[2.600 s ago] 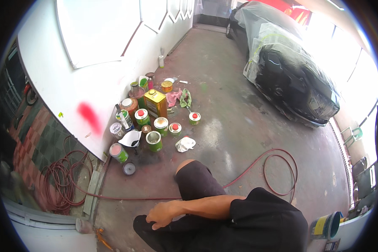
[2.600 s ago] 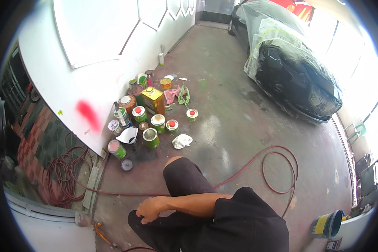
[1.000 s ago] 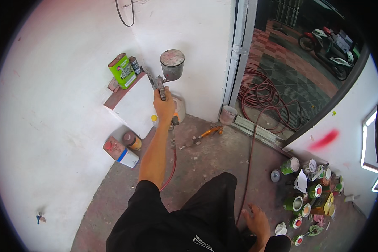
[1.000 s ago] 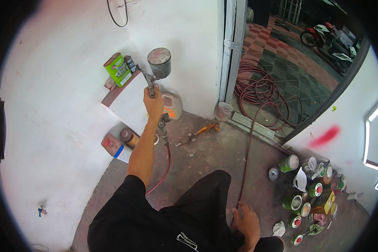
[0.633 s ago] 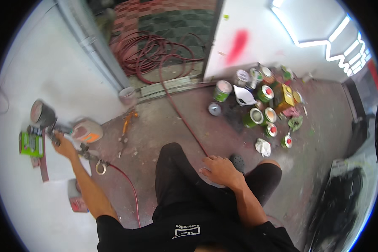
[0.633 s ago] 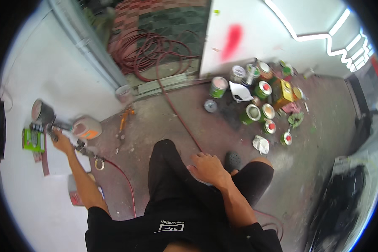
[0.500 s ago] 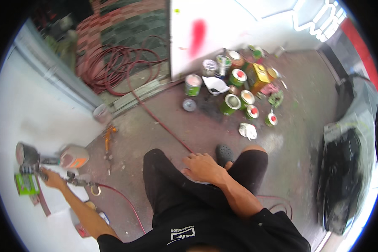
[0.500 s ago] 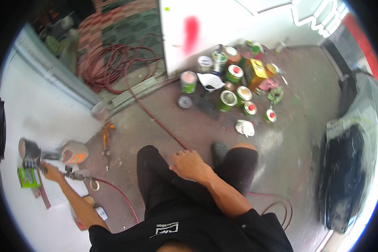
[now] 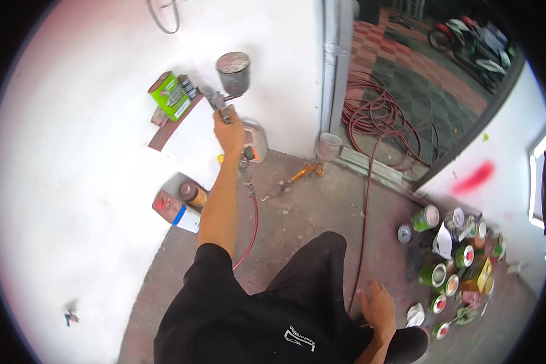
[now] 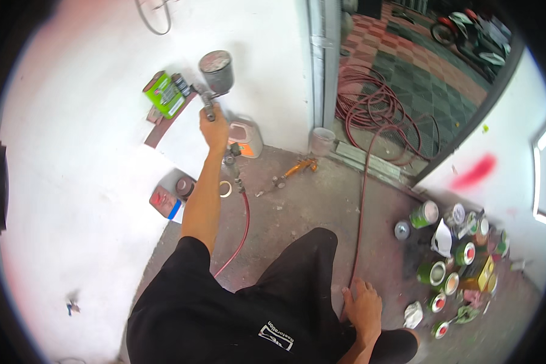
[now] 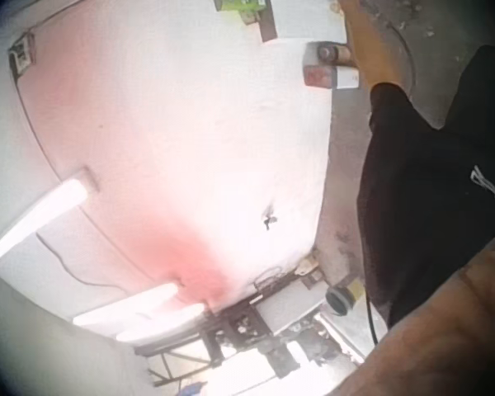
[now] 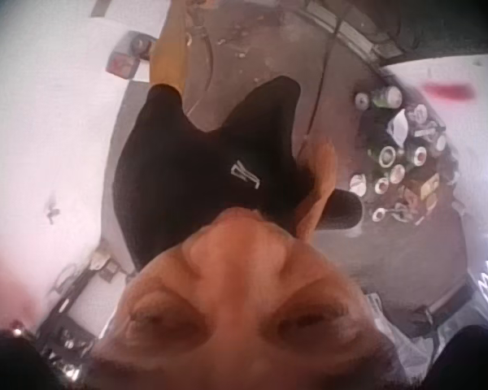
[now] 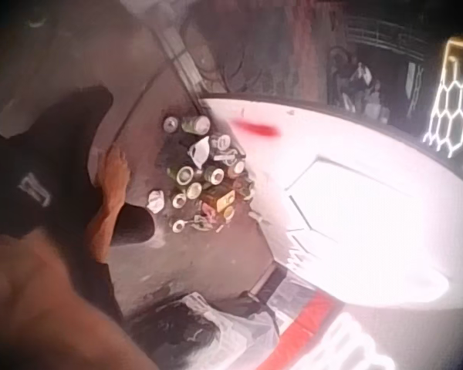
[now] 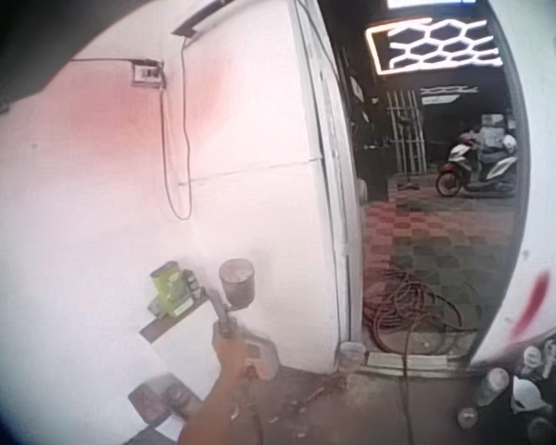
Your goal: The person prepares a spray gun, applies paint to a car's rear bumper, and then cleans the spray gun using a solvent and cloth. The person handles paint cans, a spray gun, a hose, and a cleaning cloth during the process.
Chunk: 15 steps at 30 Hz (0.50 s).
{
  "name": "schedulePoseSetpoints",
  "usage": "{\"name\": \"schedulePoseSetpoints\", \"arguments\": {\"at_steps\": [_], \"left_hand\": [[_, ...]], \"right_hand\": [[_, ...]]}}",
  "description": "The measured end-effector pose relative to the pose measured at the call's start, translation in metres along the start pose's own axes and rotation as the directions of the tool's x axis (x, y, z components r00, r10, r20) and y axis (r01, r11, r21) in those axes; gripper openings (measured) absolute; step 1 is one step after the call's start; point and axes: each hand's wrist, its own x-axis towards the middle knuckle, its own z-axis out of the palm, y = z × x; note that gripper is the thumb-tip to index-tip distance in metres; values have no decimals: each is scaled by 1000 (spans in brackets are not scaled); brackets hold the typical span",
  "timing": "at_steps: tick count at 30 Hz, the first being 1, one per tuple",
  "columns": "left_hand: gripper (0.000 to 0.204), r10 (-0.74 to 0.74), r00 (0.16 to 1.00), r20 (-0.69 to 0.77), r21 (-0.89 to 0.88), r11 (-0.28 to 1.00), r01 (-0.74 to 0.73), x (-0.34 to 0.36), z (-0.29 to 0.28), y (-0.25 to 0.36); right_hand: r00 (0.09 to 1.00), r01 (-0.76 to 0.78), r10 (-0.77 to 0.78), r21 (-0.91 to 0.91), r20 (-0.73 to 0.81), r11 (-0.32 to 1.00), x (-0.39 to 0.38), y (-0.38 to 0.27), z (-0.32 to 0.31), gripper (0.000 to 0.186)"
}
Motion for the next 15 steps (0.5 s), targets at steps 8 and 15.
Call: {"name": "schedulePoseSetpoints", "arguments": {"at_steps": [8,15], "left_hand": [[38,14,999,-52,-39,999,-16,4,-16,7],[42,16,1000,-12,-119,993,-17,41,-10,-9]], "right_hand": [[997,62,-61,-12,51,998,9,18,9,44],[997,-27,26,10,78,1000,13,12,-5,45]]}}
